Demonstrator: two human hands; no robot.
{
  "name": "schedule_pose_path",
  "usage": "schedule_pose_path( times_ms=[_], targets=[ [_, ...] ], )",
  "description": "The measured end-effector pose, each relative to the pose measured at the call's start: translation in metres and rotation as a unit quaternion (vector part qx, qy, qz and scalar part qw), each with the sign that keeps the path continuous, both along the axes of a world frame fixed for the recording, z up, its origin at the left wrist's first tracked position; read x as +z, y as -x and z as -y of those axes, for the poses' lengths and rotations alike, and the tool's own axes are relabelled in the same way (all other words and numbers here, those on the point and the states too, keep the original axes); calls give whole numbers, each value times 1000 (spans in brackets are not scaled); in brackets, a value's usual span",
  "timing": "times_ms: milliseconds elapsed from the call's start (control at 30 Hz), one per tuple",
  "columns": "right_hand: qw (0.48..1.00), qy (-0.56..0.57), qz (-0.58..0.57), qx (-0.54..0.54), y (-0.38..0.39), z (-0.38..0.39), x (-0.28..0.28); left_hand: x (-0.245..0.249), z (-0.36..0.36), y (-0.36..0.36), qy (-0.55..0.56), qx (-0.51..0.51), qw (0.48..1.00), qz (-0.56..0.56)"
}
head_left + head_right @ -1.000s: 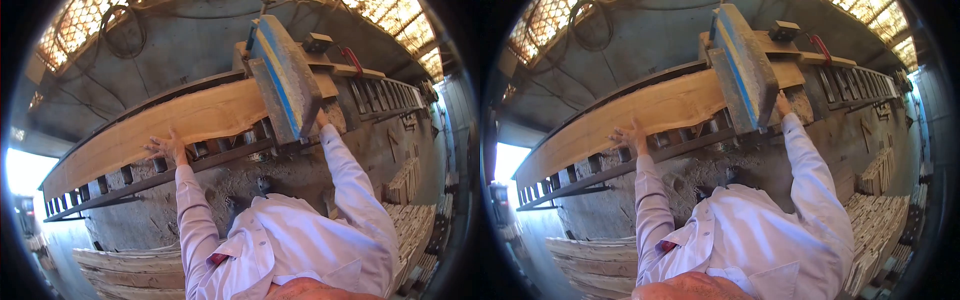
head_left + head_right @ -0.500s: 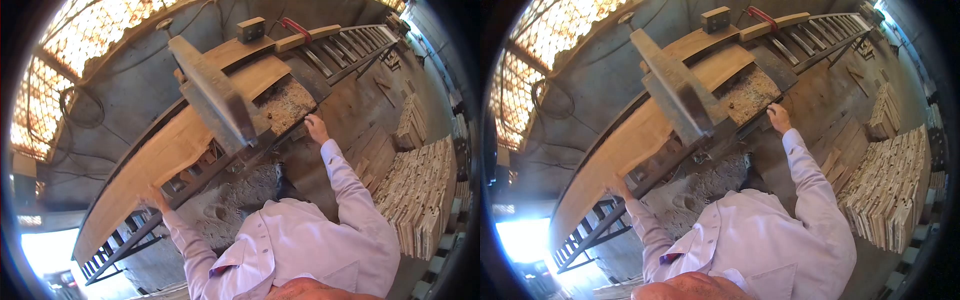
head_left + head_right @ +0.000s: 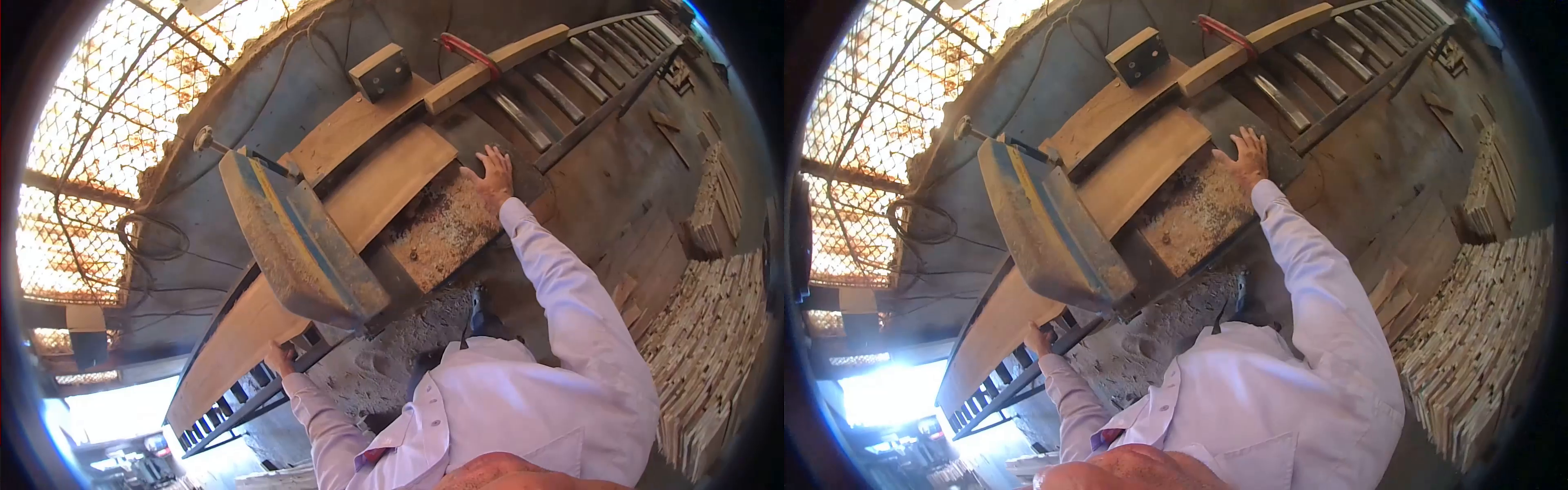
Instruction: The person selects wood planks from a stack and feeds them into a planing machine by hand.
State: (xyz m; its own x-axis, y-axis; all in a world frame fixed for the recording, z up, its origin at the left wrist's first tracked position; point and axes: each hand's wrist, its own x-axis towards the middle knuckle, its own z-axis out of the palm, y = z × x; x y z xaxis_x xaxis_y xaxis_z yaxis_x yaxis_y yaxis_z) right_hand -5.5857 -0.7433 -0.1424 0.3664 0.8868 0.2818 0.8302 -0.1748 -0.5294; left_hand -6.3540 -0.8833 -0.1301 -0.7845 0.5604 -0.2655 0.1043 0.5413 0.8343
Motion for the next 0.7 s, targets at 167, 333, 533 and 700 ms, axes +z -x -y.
schedule_pose_path(
  times_ms=[167, 333, 533, 700],
  targets=[
    [999, 24, 25, -9, 16, -37, 11, -7, -7, -25, -136, 63, 977, 154],
    [999, 32, 23, -18, 22, -40, 16, -5, -9, -52, -166, 150, 956, 191],
    [998, 53, 19, -21, 21, -43, 18, -26, -4, -49, -224, 106, 948, 201],
    [997, 42, 47, -33, 25, -48, 10, -22, 1, -54, -205, 94, 953, 204]
  ],
)
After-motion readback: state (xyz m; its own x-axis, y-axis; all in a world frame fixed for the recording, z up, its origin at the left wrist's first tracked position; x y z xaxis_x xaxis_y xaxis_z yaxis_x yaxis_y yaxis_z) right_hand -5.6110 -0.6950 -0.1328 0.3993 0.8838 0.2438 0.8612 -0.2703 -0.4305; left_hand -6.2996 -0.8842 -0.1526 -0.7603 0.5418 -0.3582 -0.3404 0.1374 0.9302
